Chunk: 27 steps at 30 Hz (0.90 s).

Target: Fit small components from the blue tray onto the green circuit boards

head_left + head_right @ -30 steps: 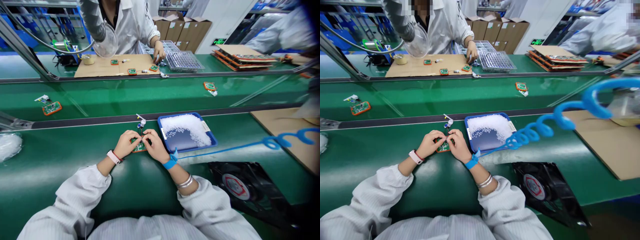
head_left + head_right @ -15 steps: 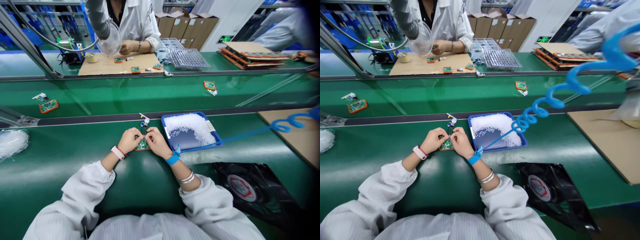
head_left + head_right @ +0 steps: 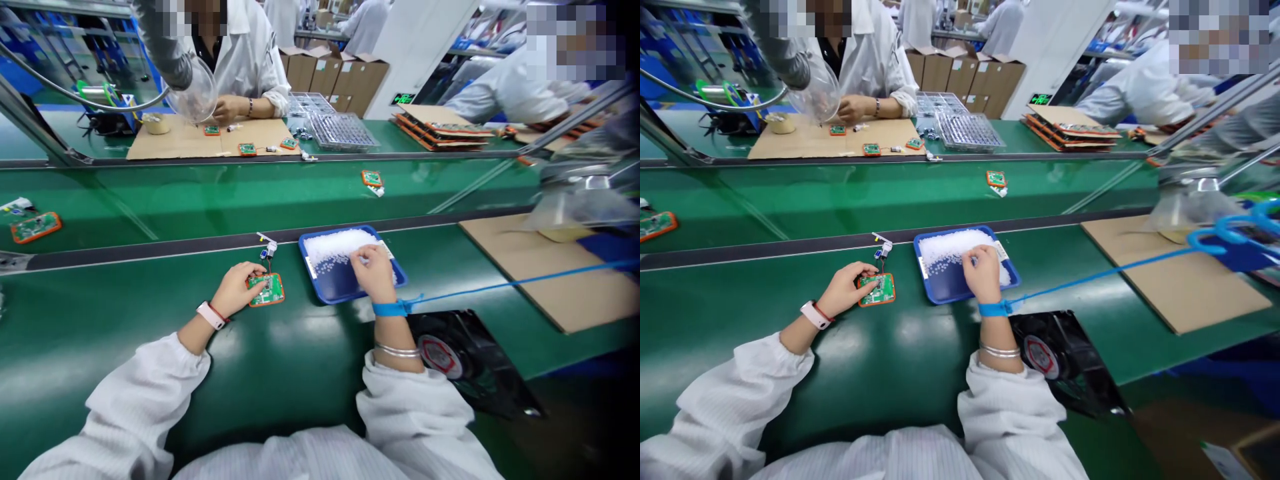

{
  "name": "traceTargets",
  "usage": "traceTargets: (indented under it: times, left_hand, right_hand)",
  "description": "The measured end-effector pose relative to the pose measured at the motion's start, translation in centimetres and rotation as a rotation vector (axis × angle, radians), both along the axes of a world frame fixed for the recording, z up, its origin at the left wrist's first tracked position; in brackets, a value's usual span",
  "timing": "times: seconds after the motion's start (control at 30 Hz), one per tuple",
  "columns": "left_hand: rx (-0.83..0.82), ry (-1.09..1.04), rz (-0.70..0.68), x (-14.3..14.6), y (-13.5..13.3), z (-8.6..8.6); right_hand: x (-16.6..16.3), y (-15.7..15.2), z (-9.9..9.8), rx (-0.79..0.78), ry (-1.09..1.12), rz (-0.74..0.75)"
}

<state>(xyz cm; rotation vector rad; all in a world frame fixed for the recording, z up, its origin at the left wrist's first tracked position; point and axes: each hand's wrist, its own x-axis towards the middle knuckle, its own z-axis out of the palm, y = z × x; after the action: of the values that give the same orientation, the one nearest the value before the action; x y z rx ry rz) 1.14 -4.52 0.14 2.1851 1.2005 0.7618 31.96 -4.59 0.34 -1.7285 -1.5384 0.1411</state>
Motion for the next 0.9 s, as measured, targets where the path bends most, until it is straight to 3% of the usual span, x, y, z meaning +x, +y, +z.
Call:
traceTargets:
  times: [0.1,0.2,0.57,0.7,0.83,0.9]
  left_hand:
    - [-0.011,0.008,-0.001,0.0,0.0,0.0]
    - [-0.022,0.016,0.005,0.1,0.1,0.1]
    - [-0.004,0.059,-0.008,0.1,0.1,0.2]
    - [-0.012,-0.065,-0.015,0.2,0.0,0.4]
    - [-0.02,-0.199,-0.021,0.4,-0.3,0.6]
    - [-0.015,-0.22,-0.012,0.6,-0.5,0.7]
  right_hand:
    - [2.9,0.6,-1.5,-0.087,-0.072,-0.043]
    - [2.8,0.9,-2.4,-0.097,-0.099,-0.054]
    - [2.3,1.0,-1.8,-0.088,-0.129,0.04]
    - [-2.0,0.1,0.3,0.052,-0.004,0.134]
    - [-9.8,-1.7,1.3,-0.011,0.173,0.54]
    - [-12.6,-2.3,0.9,-0.07,0.23,0.633]
